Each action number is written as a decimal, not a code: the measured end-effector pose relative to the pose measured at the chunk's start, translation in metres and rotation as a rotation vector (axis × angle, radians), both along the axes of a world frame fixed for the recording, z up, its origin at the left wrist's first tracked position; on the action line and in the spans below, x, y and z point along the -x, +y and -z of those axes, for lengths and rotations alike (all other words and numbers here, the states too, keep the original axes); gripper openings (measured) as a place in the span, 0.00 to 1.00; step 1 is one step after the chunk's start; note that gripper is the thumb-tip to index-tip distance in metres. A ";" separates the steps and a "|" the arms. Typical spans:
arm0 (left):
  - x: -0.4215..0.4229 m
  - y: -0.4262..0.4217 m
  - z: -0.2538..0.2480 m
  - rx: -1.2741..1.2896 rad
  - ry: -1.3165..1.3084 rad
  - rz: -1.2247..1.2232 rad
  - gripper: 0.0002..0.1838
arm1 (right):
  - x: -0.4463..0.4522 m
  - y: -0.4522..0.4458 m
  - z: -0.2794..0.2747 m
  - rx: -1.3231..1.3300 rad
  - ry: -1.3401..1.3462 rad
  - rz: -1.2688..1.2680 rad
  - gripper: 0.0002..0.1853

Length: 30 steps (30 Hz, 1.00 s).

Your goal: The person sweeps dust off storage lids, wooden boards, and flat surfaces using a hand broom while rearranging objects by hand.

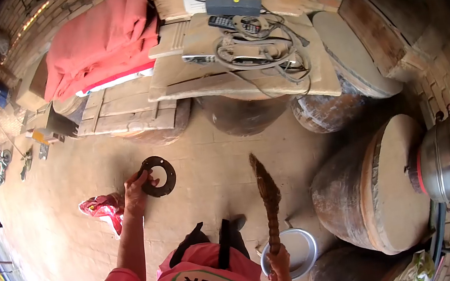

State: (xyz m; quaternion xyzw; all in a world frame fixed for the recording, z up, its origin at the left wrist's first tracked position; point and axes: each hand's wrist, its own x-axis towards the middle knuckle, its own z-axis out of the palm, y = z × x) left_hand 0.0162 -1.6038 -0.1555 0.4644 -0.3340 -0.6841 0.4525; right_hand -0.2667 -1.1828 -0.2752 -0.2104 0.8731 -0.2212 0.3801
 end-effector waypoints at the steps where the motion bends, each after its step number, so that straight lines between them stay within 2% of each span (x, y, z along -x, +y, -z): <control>1: 0.010 0.000 -0.007 0.037 -0.055 0.020 0.09 | 0.006 -0.002 0.000 0.004 -0.018 0.011 0.28; 4: 0.038 -0.002 -0.020 0.087 -0.143 0.081 0.10 | 0.019 -0.008 0.006 -0.005 0.075 0.018 0.25; 6: 0.042 -0.010 -0.021 0.026 -0.083 0.050 0.11 | 0.022 -0.002 0.027 0.149 -0.026 0.046 0.21; 9: 0.034 -0.034 -0.012 0.000 0.129 0.051 0.14 | 0.015 0.009 0.041 0.327 -0.227 0.171 0.17; 10: 0.032 -0.043 -0.011 -0.022 0.225 0.025 0.14 | 0.013 0.014 0.053 0.342 -0.322 0.232 0.18; 12: 0.027 -0.062 -0.009 -0.018 0.307 0.002 0.14 | 0.006 0.000 0.045 0.334 -0.303 0.249 0.20; 15: 0.019 -0.091 0.011 -0.028 0.405 -0.015 0.15 | -0.001 -0.008 0.054 0.260 -0.226 0.216 0.19; 18: 0.014 -0.121 0.032 -0.035 0.480 -0.013 0.15 | -0.018 -0.018 0.048 0.130 0.023 0.076 0.21; 21: 0.003 -0.157 0.055 -0.068 0.571 -0.004 0.15 | -0.042 -0.057 0.000 0.035 -0.045 0.169 0.22; 24: -0.009 -0.195 0.075 -0.102 0.632 -0.054 0.15 | -0.065 -0.074 0.006 -0.025 0.077 0.180 0.19; 26: -0.016 -0.221 0.089 -0.098 0.664 -0.097 0.14 | -0.072 -0.100 -0.007 -0.092 -0.004 0.208 0.20; 30: -0.032 -0.292 0.122 -0.081 0.720 -0.210 0.09 | -0.080 -0.121 0.003 -0.135 -0.001 0.202 0.21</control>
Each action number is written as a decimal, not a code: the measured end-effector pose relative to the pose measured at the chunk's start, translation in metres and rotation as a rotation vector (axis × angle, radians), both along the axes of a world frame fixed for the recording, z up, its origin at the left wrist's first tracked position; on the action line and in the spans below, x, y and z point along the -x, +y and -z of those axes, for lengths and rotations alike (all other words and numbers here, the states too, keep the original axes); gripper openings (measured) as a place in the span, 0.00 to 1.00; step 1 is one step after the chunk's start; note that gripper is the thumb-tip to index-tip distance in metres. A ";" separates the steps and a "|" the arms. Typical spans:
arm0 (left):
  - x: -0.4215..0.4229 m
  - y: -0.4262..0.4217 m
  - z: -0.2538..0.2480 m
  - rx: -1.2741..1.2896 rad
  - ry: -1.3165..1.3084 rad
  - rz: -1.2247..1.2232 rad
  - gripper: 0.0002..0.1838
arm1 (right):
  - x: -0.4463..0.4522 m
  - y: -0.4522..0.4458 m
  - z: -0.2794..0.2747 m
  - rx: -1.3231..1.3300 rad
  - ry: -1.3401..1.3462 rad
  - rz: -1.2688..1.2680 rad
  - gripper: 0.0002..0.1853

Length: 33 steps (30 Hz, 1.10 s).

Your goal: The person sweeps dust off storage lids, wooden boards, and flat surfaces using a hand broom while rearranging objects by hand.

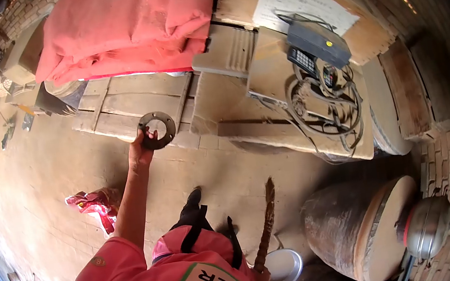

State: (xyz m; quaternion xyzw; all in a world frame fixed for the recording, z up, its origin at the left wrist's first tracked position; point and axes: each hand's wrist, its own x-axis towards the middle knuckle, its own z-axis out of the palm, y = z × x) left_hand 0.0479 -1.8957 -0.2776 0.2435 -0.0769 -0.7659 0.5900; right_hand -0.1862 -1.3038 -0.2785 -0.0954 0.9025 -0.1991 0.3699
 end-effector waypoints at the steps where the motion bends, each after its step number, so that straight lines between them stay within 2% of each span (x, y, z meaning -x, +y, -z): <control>1: 0.000 -0.021 -0.003 -0.031 -0.003 -0.008 0.09 | -0.003 -0.009 0.000 -0.002 0.010 0.005 0.21; 4: 0.003 -0.093 0.014 0.062 0.042 -0.010 0.11 | -0.015 -0.041 -0.021 0.050 -0.021 0.111 0.24; 7: 0.003 -0.132 0.031 -0.354 -0.286 -0.026 0.15 | -0.030 -0.077 -0.053 0.068 -0.087 0.228 0.24; 10: 0.002 -0.126 0.054 -0.559 -0.740 0.072 0.12 | -0.034 -0.086 -0.050 0.069 -0.056 0.230 0.23; 12: -0.011 -0.096 0.070 -0.326 -0.563 0.073 0.10 | -0.039 -0.090 -0.048 0.057 -0.058 0.210 0.23; 14: -0.014 -0.070 0.075 -0.344 -0.613 0.132 0.09 | -0.041 -0.094 -0.057 0.061 -0.069 0.230 0.22; 16: -0.012 -0.047 0.058 -0.383 -0.824 0.226 0.11 | -0.043 -0.070 -0.027 -0.004 0.074 0.174 0.25; 18: -0.006 -0.031 0.014 -0.307 -0.943 0.337 0.14 | -0.043 -0.069 -0.027 -0.006 0.078 0.126 0.28; 20: -0.003 -0.034 0.007 -0.174 -1.084 0.431 0.14 | -0.041 -0.072 -0.028 0.004 0.062 0.184 0.28; 23: 0.016 -0.049 -0.022 0.306 -1.243 0.444 0.12 | -0.031 -0.074 -0.030 -0.020 0.045 0.213 0.27; 26: 0.075 -0.036 -0.135 0.561 -1.108 0.293 0.09 | -0.016 -0.064 -0.012 -0.023 0.026 0.220 0.28; 28: 0.109 -0.027 -0.190 0.718 -1.082 0.213 0.08 | -0.004 -0.051 0.005 0.000 0.000 0.210 0.29; 30: 0.144 -0.020 -0.219 0.793 -0.895 0.190 0.07 | 0.008 -0.044 0.018 0.052 -0.027 0.201 0.29; 31: 0.158 -0.016 -0.233 0.839 -0.965 0.225 0.06 | 0.013 -0.042 0.020 0.055 -0.045 0.199 0.28; 33: 0.191 -0.008 -0.252 0.887 -0.899 0.301 0.07 | 0.022 -0.039 0.021 0.080 -0.059 0.226 0.28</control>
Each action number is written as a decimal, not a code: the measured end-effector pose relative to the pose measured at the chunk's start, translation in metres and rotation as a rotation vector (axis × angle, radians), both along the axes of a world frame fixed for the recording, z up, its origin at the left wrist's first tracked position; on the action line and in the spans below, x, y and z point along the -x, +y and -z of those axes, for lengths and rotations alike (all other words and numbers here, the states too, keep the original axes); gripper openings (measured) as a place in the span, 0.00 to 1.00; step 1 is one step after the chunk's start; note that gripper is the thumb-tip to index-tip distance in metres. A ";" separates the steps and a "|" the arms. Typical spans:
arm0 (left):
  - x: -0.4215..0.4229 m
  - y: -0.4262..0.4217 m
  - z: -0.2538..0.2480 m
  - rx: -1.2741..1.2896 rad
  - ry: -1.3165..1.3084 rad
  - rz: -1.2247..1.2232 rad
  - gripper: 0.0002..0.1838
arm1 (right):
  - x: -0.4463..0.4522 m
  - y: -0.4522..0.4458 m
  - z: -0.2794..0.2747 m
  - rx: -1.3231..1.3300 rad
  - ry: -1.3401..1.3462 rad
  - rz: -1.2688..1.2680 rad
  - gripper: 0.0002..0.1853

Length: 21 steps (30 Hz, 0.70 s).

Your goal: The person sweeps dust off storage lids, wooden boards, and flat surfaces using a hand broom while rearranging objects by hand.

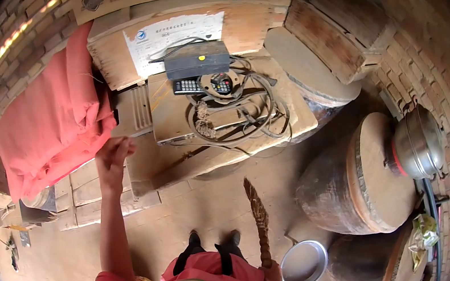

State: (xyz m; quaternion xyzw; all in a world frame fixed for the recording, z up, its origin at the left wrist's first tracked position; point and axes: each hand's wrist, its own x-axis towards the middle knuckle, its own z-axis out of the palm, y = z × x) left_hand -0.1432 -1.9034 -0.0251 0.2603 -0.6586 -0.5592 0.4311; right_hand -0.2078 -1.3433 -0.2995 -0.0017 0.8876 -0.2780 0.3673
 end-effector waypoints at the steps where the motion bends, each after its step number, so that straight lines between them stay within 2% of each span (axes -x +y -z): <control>1: 0.014 0.005 -0.007 -0.007 0.011 0.049 0.08 | 0.005 0.000 -0.006 0.007 -0.008 0.012 0.27; 4: 0.048 0.017 -0.009 0.017 -0.057 0.091 0.08 | 0.017 0.008 -0.011 0.036 -0.016 0.025 0.26; 7: 0.064 0.024 0.012 0.278 -0.070 -0.103 0.07 | 0.019 0.026 -0.005 0.019 0.045 0.050 0.25; 10: 0.058 0.020 0.043 0.281 -0.089 -0.200 0.09 | 0.025 0.038 -0.011 0.014 0.129 0.051 0.26; 12: 0.047 0.024 0.048 0.153 -0.114 -0.229 0.10 | 0.029 0.042 -0.034 0.036 0.161 0.083 0.26; 14: 0.030 0.022 0.052 0.061 -0.068 -0.147 0.13 | 0.032 0.045 -0.047 0.090 0.179 0.125 0.27; 15: 0.025 0.026 0.051 0.040 -0.038 -0.150 0.14 | 0.033 0.046 -0.051 0.121 0.316 0.116 0.27; 16: 0.015 0.024 0.058 0.044 -0.015 -0.123 0.14 | 0.035 0.047 -0.057 0.119 0.333 0.129 0.28; 21: -0.010 0.053 0.043 0.079 -0.185 -0.161 0.15 | 0.066 0.036 -0.096 0.306 0.287 0.279 0.27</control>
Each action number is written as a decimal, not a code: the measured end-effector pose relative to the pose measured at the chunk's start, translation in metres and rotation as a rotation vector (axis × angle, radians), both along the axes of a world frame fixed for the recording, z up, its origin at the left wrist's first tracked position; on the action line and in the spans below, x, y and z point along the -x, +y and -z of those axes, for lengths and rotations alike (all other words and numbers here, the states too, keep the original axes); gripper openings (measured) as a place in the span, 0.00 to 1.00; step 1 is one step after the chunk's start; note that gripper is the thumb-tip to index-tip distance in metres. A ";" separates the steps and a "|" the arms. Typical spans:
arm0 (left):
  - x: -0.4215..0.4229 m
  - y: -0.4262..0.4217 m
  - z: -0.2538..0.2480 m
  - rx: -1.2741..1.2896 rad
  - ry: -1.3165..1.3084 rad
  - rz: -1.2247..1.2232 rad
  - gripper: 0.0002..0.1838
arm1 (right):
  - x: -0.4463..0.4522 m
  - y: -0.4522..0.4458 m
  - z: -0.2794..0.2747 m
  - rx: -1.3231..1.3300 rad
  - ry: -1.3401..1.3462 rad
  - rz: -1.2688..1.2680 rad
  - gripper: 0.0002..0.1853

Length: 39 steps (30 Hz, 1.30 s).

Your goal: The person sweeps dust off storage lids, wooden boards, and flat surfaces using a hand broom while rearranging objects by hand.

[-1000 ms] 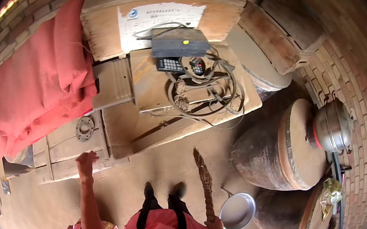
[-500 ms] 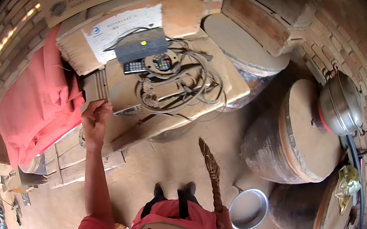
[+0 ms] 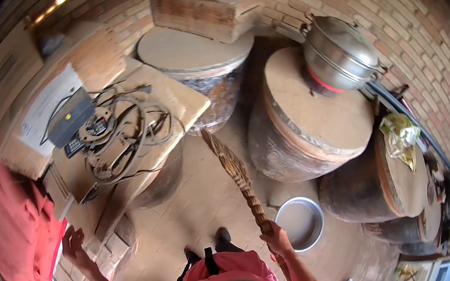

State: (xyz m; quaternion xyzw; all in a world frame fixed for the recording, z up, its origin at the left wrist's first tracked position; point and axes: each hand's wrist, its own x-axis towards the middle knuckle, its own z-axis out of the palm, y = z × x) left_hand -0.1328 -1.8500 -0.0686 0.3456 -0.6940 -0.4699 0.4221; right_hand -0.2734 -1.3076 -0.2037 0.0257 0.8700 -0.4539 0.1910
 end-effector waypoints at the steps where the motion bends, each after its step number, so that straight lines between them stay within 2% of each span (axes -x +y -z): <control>1: -0.002 0.007 -0.004 0.011 -0.020 0.001 0.15 | 0.006 -0.001 0.000 0.042 -0.027 0.021 0.27; 7: 0.014 0.053 -0.022 0.074 -0.065 0.014 0.16 | 0.030 -0.012 -0.046 0.199 -0.041 0.029 0.23; 10: 0.021 0.066 -0.028 0.102 -0.052 0.067 0.15 | 0.035 -0.011 -0.055 0.246 0.007 -0.007 0.27; 11: 0.025 0.071 -0.031 0.124 -0.041 0.074 0.15 | 0.035 -0.010 -0.064 0.270 -0.117 0.031 0.29; 15: 0.053 0.095 -0.047 0.157 0.017 0.039 0.10 | 0.038 -0.002 -0.062 0.235 0.005 0.010 0.29; 20: 0.055 0.078 -0.032 0.373 -0.098 0.097 0.09 | 0.046 0.005 -0.074 0.124 0.176 0.015 0.31; 24: 0.075 0.090 -0.054 0.281 -0.068 0.002 0.09 | 0.063 0.018 -0.069 -0.057 0.232 0.060 0.30; 26: 0.074 0.081 -0.052 0.294 -0.070 -0.030 0.09 | 0.072 0.011 -0.081 0.092 0.180 0.146 0.27; 28: 0.071 0.074 -0.054 0.280 -0.085 -0.059 0.09 | 0.081 0.000 -0.096 0.131 0.231 0.200 0.23; 30: 0.065 0.059 -0.047 0.255 -0.081 -0.066 0.09 | 0.096 -0.017 -0.131 0.244 0.116 0.226 0.23; 34: 0.065 0.025 -0.042 0.234 -0.045 -0.053 0.08 | 0.130 -0.055 -0.176 0.423 0.113 0.090 0.12; 37: 0.077 0.003 -0.045 0.232 0.023 -0.034 0.10 | 0.170 -0.094 -0.193 0.608 -0.014 -0.052 0.17; 39: 0.091 -0.001 -0.055 0.087 0.050 0.071 0.11 | 0.201 -0.137 -0.213 0.741 -0.091 0.000 0.18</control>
